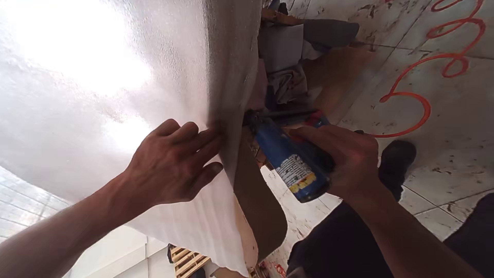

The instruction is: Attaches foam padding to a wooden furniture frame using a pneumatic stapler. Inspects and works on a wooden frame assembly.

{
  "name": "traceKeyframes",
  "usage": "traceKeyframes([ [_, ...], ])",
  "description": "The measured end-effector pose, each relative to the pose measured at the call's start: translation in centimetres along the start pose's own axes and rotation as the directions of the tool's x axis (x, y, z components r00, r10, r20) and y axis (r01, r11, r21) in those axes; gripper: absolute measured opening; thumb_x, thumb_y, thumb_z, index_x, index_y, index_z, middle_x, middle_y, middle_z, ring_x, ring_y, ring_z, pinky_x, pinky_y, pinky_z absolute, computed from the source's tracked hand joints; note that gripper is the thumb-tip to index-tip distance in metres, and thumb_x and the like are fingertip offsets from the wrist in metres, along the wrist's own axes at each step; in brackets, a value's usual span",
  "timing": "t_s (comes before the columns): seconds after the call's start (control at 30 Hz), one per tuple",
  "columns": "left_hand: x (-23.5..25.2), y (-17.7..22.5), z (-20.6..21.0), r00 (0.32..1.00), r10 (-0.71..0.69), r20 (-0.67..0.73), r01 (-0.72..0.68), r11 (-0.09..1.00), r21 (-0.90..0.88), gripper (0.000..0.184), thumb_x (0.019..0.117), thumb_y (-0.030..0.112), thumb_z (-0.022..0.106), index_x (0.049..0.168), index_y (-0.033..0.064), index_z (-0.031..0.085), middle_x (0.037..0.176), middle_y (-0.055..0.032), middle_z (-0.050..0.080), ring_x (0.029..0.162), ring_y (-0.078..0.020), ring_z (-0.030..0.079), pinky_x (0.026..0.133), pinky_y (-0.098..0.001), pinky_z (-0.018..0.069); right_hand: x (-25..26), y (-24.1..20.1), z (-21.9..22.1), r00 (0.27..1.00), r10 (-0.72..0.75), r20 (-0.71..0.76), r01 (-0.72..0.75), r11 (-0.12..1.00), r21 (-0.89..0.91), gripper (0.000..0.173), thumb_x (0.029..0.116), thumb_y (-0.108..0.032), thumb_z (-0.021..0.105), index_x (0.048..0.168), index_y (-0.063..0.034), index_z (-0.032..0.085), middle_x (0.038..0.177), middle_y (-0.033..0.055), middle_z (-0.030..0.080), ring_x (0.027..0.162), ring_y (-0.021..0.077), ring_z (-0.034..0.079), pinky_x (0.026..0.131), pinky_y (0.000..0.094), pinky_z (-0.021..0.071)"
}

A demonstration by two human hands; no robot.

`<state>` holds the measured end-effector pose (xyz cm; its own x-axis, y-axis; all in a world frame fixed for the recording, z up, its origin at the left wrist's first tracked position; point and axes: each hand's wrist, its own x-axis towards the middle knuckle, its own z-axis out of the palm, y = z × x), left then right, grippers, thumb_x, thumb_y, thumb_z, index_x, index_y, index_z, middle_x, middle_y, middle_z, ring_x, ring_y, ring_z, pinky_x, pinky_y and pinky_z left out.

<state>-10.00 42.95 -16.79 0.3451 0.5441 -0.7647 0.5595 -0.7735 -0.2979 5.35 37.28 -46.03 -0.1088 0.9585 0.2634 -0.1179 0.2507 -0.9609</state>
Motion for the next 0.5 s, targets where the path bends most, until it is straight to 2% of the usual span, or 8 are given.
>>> traceKeyframes([
  [0.07,0.4,0.0,-0.1,1.000,0.015,0.020,-0.015,1.000,0.006,0.059,0.1076,0.041,0.022,0.123,0.0111,0.070,0.133,-0.0064,0.069,0.086,-0.0276,0.060,0.069,-0.0444,0.0374,0.1,-0.2,0.1,0.999,-0.008,0.032,0.008,1.000,0.011,0.039,0.0852,-0.037,0.064,0.111,-0.0110,0.078,0.077,0.0067,0.067,0.066,0.0195,0.063,0.055,0.0389,0.0467],
  [0.23,1.5,0.8,-0.4,0.997,0.014,0.071,-0.021,0.995,0.100,0.060,0.1073,0.040,0.020,0.121,0.0110,0.070,0.127,-0.0105,0.068,0.094,-0.0311,0.059,0.070,-0.0458,0.0367,0.6,-0.3,1.2,0.994,-0.047,0.098,0.046,0.999,0.010,0.039,0.0831,-0.035,0.065,0.115,-0.0159,0.078,0.078,0.0059,0.069,0.067,0.0213,0.064,0.054,0.0405,0.0470],
  [0.37,2.2,0.9,0.0,0.993,-0.039,0.114,0.026,0.993,0.113,0.063,0.1057,0.044,0.019,0.121,0.0093,0.069,0.119,-0.0143,0.064,0.094,-0.0330,0.058,0.070,-0.0467,0.0364,0.8,-0.4,1.5,0.993,-0.044,0.108,0.046,0.999,-0.016,0.040,0.0808,-0.035,0.066,0.113,-0.0147,0.077,0.077,0.0060,0.068,0.066,0.0225,0.064,0.052,0.0404,0.0458],
  [0.5,2.6,0.7,-0.2,0.992,-0.040,0.122,0.028,0.995,0.094,0.059,0.1040,0.041,0.022,0.121,0.0086,0.069,0.112,-0.0147,0.063,0.091,-0.0332,0.058,0.068,-0.0468,0.0366,0.9,-0.9,1.9,0.993,-0.035,0.116,0.043,0.997,-0.062,0.042,0.0785,-0.034,0.068,0.112,-0.0118,0.077,0.079,0.0085,0.069,0.068,0.0255,0.065,0.053,0.0429,0.0470],
])
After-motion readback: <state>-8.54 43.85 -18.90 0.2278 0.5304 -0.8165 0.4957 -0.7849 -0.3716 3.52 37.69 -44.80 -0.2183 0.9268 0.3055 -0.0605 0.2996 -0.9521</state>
